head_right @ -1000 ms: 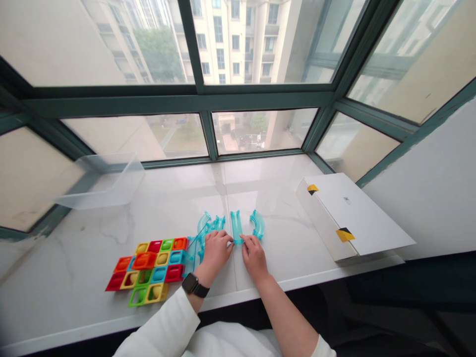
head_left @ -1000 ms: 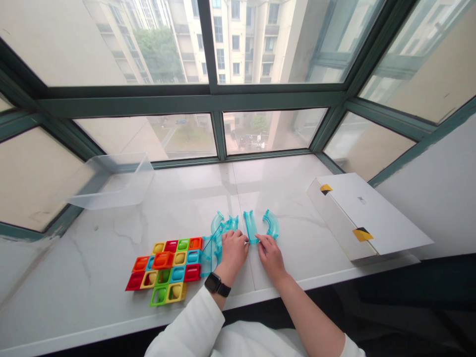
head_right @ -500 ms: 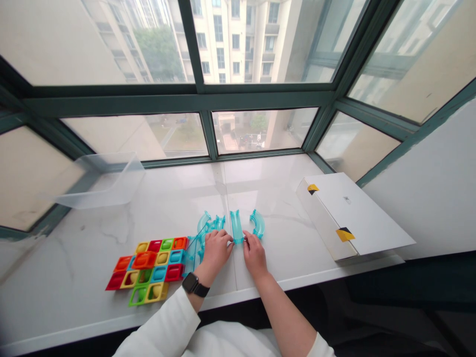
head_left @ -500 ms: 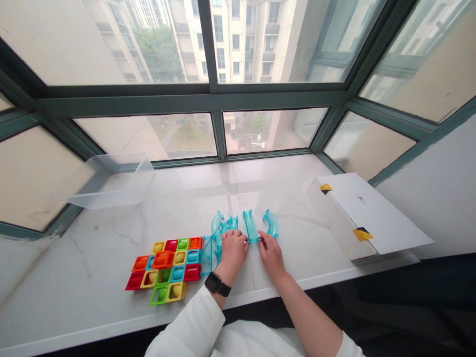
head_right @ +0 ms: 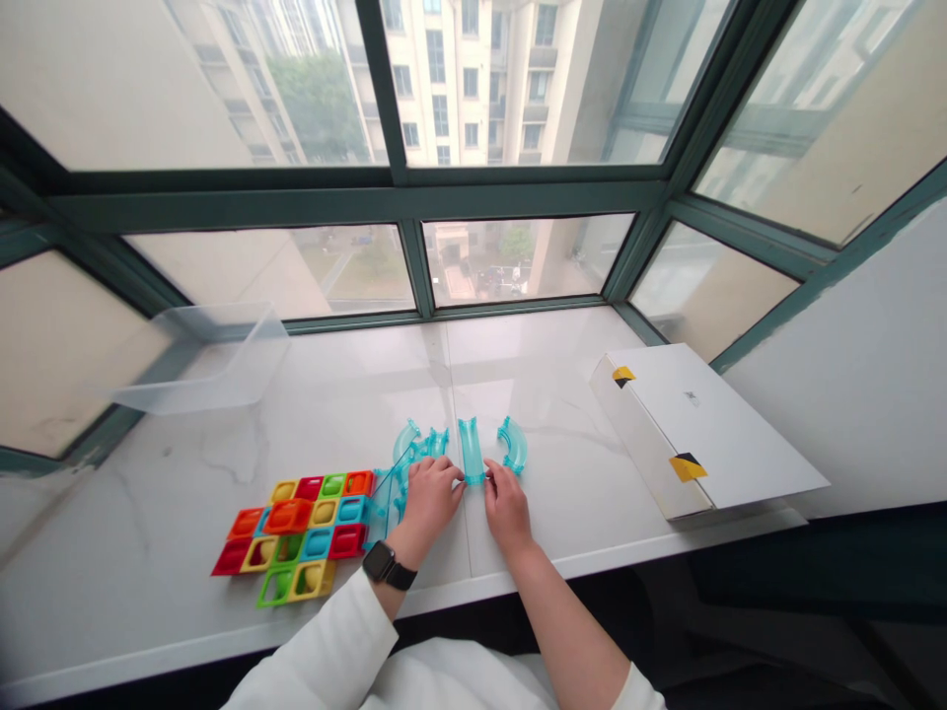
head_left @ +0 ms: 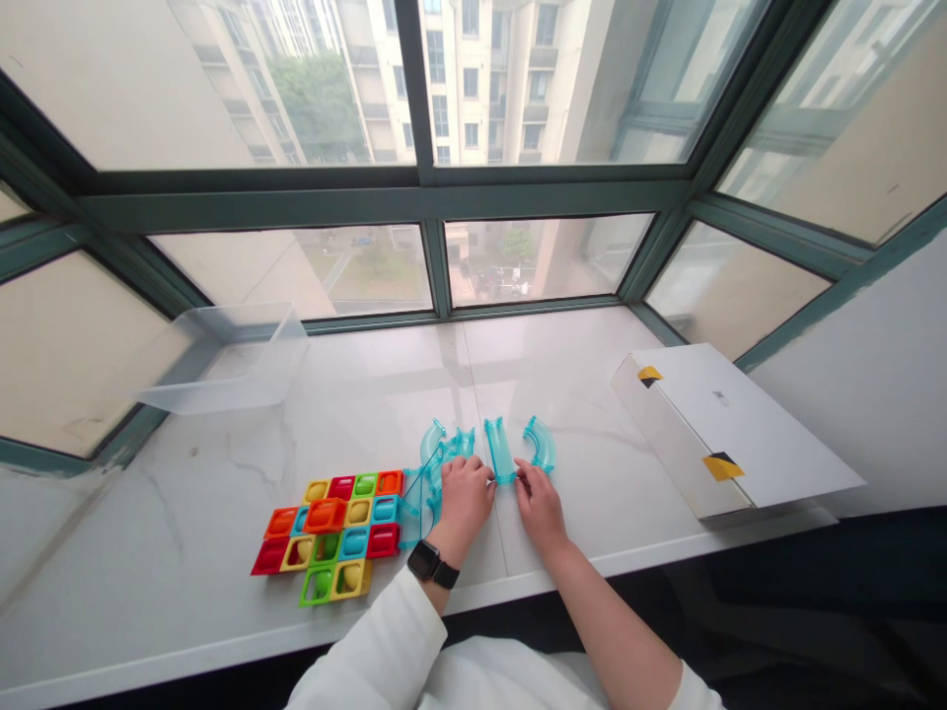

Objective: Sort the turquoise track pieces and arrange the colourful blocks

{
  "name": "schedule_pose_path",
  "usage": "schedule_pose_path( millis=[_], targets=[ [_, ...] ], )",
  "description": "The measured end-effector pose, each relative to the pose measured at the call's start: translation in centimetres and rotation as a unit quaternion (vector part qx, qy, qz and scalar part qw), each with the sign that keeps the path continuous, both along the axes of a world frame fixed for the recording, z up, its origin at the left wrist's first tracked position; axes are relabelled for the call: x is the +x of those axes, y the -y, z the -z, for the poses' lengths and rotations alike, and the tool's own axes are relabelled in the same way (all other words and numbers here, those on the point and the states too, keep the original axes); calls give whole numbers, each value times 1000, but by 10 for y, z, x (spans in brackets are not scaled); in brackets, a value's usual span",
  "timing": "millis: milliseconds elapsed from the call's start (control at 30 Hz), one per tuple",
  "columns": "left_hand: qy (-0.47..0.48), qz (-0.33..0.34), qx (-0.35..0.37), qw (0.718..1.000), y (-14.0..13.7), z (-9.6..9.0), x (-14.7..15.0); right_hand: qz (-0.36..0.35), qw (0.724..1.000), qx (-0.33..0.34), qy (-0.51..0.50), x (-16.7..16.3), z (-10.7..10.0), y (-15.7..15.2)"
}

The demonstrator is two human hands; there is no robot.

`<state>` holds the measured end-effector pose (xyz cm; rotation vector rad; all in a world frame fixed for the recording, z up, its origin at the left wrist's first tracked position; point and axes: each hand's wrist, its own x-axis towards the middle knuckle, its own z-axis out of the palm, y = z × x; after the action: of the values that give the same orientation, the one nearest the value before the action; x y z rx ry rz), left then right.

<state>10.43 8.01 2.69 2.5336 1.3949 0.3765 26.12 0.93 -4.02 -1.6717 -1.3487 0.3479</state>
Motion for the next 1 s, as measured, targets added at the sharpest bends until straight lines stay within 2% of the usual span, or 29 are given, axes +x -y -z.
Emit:
schedule_pose_path(
  millis=[200, 333, 433, 533, 733, 833, 1000],
  targets=[
    [2, 1, 0, 1000, 0, -1, -2, -1, 1000, 9, -2, -1, -1, 0],
    [21, 4, 3, 1000, 5, -8, -8, -3, 1000, 8, -4, -1, -2, 0],
    [42, 3, 18, 999, 11, -18, -22, -6, 1000, 8, -7, 0, -2, 1],
    [54, -19, 40, 998, 13, -24, -50, -9, 1000, 11, -4, 0, 0, 2],
    [19, -156, 85, 984, 4, -9, -109, 2, 999, 26, -34, -6, 5, 13],
    [-28, -161, 72, 984, 1, -4, -116, 3, 999, 33, -36, -11, 6, 24],
    [-63, -150, 48, 986, -4, -7, -112, -3, 1000, 30, -6, -17, 6, 45]
  ],
)
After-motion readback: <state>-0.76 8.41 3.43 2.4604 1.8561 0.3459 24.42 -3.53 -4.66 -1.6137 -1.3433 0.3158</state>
